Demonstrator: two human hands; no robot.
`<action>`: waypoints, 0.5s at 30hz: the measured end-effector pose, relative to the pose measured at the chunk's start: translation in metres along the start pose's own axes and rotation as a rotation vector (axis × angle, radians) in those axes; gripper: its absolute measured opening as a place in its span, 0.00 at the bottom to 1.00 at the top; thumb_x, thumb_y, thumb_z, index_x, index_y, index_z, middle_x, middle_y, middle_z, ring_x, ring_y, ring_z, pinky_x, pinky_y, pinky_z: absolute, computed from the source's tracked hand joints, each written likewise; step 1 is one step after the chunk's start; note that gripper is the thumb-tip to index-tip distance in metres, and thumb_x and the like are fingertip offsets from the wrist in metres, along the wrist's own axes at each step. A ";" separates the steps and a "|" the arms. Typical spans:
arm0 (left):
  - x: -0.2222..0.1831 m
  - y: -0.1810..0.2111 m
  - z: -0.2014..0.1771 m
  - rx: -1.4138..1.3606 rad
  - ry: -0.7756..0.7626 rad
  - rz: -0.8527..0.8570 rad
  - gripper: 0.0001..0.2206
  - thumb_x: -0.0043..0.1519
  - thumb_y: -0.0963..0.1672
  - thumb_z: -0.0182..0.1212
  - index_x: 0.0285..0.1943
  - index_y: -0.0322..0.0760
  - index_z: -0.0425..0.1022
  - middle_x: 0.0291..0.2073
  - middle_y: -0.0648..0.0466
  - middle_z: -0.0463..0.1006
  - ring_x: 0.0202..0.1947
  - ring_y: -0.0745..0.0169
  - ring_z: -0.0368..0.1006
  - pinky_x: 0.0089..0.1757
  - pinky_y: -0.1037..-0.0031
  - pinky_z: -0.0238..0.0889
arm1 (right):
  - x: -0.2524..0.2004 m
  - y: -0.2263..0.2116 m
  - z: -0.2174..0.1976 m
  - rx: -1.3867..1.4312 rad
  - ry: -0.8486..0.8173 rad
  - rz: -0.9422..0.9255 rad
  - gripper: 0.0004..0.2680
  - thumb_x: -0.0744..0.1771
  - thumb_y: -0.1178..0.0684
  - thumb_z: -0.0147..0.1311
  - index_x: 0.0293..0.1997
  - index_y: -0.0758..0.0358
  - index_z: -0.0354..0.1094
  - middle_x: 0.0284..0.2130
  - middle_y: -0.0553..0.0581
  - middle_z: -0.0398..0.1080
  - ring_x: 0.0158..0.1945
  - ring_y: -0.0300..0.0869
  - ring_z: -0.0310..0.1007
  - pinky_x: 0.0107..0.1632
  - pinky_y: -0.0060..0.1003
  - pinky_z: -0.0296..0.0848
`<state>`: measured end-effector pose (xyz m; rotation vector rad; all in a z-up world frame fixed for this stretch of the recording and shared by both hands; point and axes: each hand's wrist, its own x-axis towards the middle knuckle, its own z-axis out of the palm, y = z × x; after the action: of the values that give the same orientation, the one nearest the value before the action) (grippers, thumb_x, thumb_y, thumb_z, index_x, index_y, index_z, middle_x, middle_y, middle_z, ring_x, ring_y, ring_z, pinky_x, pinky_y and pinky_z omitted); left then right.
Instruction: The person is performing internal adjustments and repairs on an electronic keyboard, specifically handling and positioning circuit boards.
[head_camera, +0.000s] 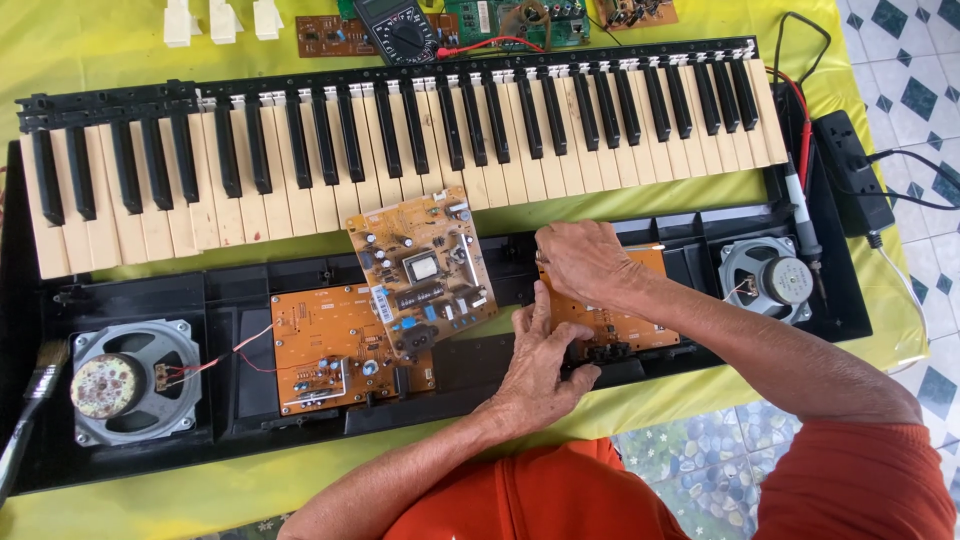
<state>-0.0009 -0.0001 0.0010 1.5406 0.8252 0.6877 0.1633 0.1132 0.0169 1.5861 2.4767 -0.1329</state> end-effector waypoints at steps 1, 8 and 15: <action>0.000 0.002 -0.001 0.000 0.003 -0.001 0.17 0.59 0.44 0.63 0.56 0.34 0.72 0.77 0.26 0.27 0.71 0.24 0.39 0.57 0.41 0.59 | 0.003 0.000 -0.001 0.000 0.000 -0.003 0.04 0.63 0.53 0.58 0.32 0.58 0.69 0.24 0.51 0.67 0.31 0.49 0.79 0.34 0.46 0.79; 0.000 0.007 -0.003 0.003 -0.021 -0.009 0.16 0.62 0.43 0.61 0.57 0.34 0.71 0.76 0.26 0.27 0.72 0.22 0.36 0.57 0.36 0.58 | 0.009 -0.002 -0.016 0.110 -0.137 0.106 0.08 0.67 0.47 0.57 0.34 0.61 0.74 0.24 0.54 0.72 0.35 0.53 0.81 0.42 0.52 0.80; 0.000 0.004 -0.002 0.008 -0.028 -0.019 0.17 0.62 0.44 0.61 0.58 0.35 0.71 0.77 0.27 0.26 0.72 0.23 0.35 0.58 0.34 0.56 | 0.005 0.000 -0.024 0.441 -0.055 0.131 0.05 0.66 0.52 0.61 0.40 0.60 0.75 0.30 0.57 0.75 0.42 0.56 0.81 0.48 0.58 0.78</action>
<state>-0.0014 0.0009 0.0056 1.5444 0.8216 0.6488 0.1581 0.1218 0.0388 1.8689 2.4043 -0.7353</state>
